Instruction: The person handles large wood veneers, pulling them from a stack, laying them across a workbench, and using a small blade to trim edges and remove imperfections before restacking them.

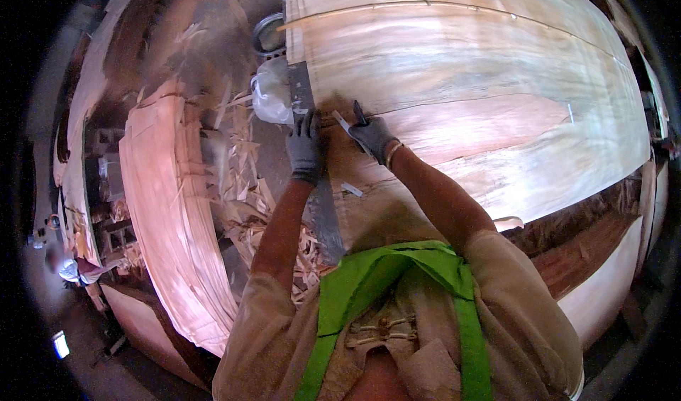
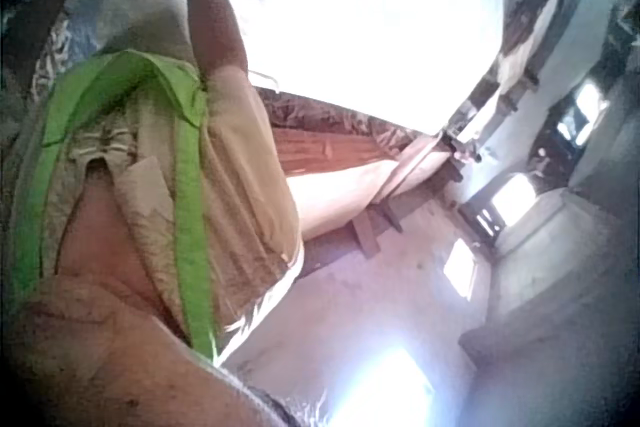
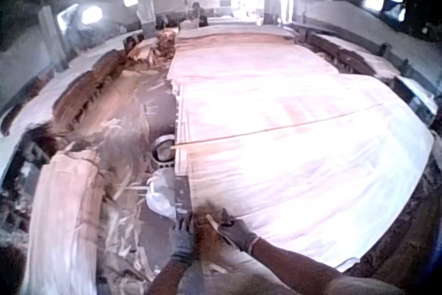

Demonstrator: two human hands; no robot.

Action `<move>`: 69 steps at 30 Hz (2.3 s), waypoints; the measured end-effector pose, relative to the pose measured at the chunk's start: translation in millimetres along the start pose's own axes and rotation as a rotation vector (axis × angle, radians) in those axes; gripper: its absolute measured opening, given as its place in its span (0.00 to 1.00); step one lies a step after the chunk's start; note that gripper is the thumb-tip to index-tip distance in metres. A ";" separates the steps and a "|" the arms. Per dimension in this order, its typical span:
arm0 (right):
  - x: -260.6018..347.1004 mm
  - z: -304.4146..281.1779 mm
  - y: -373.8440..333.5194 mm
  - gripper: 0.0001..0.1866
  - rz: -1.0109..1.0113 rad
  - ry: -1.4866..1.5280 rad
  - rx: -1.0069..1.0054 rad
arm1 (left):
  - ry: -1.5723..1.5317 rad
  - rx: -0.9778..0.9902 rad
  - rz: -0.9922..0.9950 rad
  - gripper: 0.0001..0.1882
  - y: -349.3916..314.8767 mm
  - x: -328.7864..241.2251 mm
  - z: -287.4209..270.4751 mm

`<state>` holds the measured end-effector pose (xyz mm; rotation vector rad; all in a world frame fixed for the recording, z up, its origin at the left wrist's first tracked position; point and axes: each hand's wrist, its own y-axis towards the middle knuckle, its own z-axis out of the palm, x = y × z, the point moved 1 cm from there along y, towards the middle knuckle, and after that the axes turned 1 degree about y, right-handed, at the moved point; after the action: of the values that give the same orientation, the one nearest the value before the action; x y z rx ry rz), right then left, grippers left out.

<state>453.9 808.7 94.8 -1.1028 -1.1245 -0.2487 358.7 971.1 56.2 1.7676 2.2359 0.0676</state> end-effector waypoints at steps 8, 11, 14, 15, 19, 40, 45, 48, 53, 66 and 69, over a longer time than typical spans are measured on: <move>-3.0 6.4 6.8 0.16 0.125 0.154 -0.091 | -0.030 -0.020 0.354 0.27 21.3 3.5 20.2; -15.5 -2.7 -4.6 0.25 0.235 0.139 -0.061 | -0.066 -0.008 0.333 0.25 20.3 2.0 18.1; -25.7 -8.5 -19.2 0.32 0.167 0.132 -0.091 | -0.066 -0.037 0.355 0.23 20.7 -0.9 12.5; -26.9 -9.7 -23.0 0.34 0.154 0.132 -0.103 | -0.066 -0.064 0.374 0.23 21.2 -2.1 10.6; -22.7 -7.4 -29.8 0.36 0.110 0.110 -0.083 | -0.029 -0.093 0.419 0.22 23.2 -4.1 7.2; -82.1 -79.9 -99.8 0.08 0.104 0.265 -0.181 | -0.052 0.056 0.601 0.22 56.2 -56.1 -14.2; -63.8 -182.8 -64.8 0.06 0.000 0.382 -0.471 | -0.297 0.008 0.575 0.26 103.1 -153.1 15.6; -47.4 -202.6 -28.8 0.06 -0.055 0.344 -0.455 | -0.262 0.145 0.624 0.25 113.1 -179.1 39.3; -43.3 -205.8 -0.5 0.08 0.092 0.226 -0.500 | -0.302 0.086 0.631 0.27 115.6 -185.4 57.5; -31.1 -207.4 -14.7 0.11 0.095 0.286 -0.444 | -0.005 0.097 0.937 0.24 124.6 -206.4 64.7; -33.1 -198.1 -20.3 0.11 0.104 0.353 -0.509 | 0.077 0.104 0.917 0.21 121.8 -210.9 66.5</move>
<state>543.0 628.2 79.3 -1.4905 -0.6978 -0.6461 534.0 789.4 59.9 2.7203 1.3003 0.2081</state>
